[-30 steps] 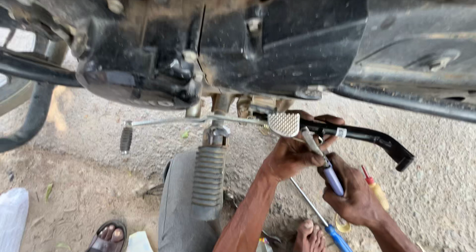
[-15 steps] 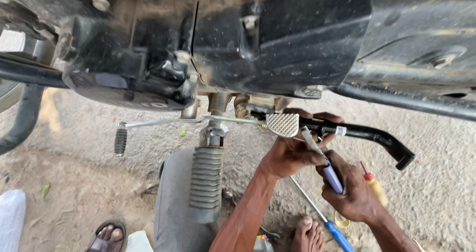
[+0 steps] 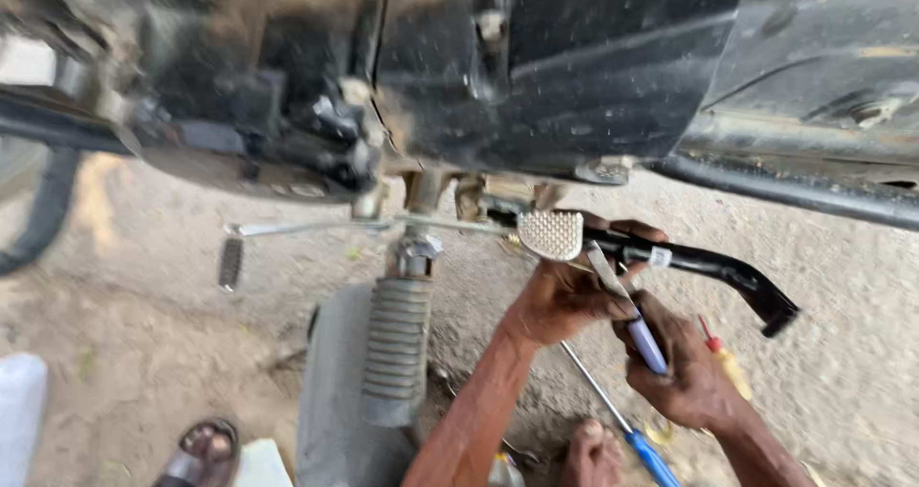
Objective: The person is repairing a motorcycle's foot pedal mechanism. They use a screwdriver to adjust a screw and pliers to manipulate a small metal clip or spring on the pedal assembly.
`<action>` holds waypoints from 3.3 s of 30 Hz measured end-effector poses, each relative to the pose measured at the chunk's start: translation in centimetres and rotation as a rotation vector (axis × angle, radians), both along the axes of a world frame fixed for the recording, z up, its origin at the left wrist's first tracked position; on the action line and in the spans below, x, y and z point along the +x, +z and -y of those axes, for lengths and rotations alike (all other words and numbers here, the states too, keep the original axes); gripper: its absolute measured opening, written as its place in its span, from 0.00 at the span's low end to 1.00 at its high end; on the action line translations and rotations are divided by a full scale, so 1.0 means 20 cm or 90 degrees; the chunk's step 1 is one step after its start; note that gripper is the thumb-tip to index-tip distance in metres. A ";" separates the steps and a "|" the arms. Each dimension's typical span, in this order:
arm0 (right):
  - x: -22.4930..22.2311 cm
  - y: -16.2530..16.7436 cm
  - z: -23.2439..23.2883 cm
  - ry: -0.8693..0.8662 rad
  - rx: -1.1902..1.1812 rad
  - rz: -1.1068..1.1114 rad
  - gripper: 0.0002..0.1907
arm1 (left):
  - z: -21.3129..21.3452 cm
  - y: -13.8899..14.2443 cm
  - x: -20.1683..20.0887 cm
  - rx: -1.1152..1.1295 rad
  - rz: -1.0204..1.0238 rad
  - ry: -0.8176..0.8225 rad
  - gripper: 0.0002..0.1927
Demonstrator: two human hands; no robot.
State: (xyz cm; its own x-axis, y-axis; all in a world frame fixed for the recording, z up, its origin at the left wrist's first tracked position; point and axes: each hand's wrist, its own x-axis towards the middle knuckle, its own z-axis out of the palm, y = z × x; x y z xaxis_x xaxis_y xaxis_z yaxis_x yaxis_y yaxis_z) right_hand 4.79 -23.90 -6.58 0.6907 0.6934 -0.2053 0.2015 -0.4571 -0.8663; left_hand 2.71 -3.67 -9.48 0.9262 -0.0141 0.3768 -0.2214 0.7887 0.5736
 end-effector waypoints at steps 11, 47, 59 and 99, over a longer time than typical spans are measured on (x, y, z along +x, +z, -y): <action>0.03 0.12 -0.09 -0.047 -0.040 0.068 0.19 | -0.02 0.09 -0.01 -0.016 -0.118 -0.059 0.39; -0.38 -0.27 0.41 -0.400 -0.286 -0.299 0.23 | -0.26 0.12 0.01 0.356 -0.120 -0.118 0.32; -0.15 -0.20 -0.01 -0.302 -0.331 0.215 0.20 | -0.24 0.03 0.05 0.346 -0.156 -0.114 0.23; -0.21 0.35 -0.57 -0.338 -0.021 0.807 0.15 | -0.37 0.00 -0.14 -0.144 -0.141 -0.202 0.32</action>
State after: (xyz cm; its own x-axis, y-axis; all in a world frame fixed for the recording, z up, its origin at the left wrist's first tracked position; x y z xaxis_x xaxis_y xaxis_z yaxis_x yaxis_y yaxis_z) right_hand 0.50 -12.40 0.45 0.5940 0.2962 0.7479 0.6351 -0.7433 -0.2101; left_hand -0.02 3.72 -9.55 0.9482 -0.2501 0.1961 0.1602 0.9091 0.3845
